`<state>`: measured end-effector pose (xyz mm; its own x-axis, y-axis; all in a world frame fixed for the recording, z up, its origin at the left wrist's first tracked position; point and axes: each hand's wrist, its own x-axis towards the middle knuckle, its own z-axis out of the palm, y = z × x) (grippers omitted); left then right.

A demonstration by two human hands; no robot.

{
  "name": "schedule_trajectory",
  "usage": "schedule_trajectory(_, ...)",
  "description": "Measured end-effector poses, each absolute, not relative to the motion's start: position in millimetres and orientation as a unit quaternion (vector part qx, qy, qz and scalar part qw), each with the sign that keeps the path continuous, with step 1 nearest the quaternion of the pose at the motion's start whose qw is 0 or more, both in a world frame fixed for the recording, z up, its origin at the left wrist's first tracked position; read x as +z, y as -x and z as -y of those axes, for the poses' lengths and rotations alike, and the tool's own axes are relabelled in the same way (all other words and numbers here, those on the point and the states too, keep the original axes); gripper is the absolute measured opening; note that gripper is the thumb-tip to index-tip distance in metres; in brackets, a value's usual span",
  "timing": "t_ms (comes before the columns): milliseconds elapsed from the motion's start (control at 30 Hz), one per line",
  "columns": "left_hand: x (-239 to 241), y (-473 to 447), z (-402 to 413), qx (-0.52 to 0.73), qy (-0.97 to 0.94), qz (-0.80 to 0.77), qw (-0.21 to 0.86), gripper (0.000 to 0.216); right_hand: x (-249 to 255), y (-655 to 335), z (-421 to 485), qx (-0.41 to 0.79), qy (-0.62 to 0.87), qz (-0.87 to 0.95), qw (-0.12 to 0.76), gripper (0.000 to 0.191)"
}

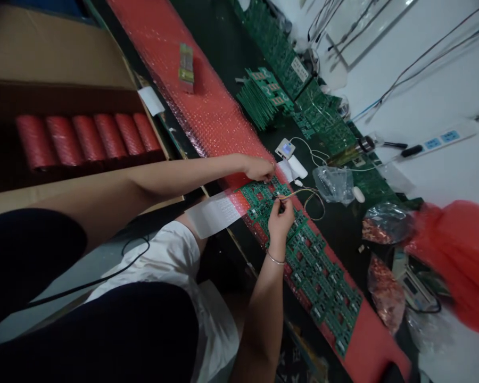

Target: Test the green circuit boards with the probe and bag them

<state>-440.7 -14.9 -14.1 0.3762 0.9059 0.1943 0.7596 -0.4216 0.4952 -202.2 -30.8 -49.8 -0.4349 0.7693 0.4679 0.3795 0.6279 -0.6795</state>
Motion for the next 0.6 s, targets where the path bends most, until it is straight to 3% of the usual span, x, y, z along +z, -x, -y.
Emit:
schedule_trajectory(133, -8.0, 438.4, 10.3, 0.194, -0.816, -0.513, 0.184, 0.037, -49.8, 200.9, 32.6, 0.261, 0.378, 0.798, 0.390, 0.028)
schedule_trajectory(400, -5.4, 435.2, 0.2, 0.128, -0.823, -0.518, 0.197, 0.019, -51.3, 200.3, 34.0, 0.282, 0.382, 0.780, 0.408, 0.025)
schedule_trajectory(600, -2.7, 433.8, 2.9, 0.116, -0.819, -0.520, 0.212, 0.019, -48.9, 201.3, 36.6, 0.281, 0.396, 0.780, 0.396, 0.020)
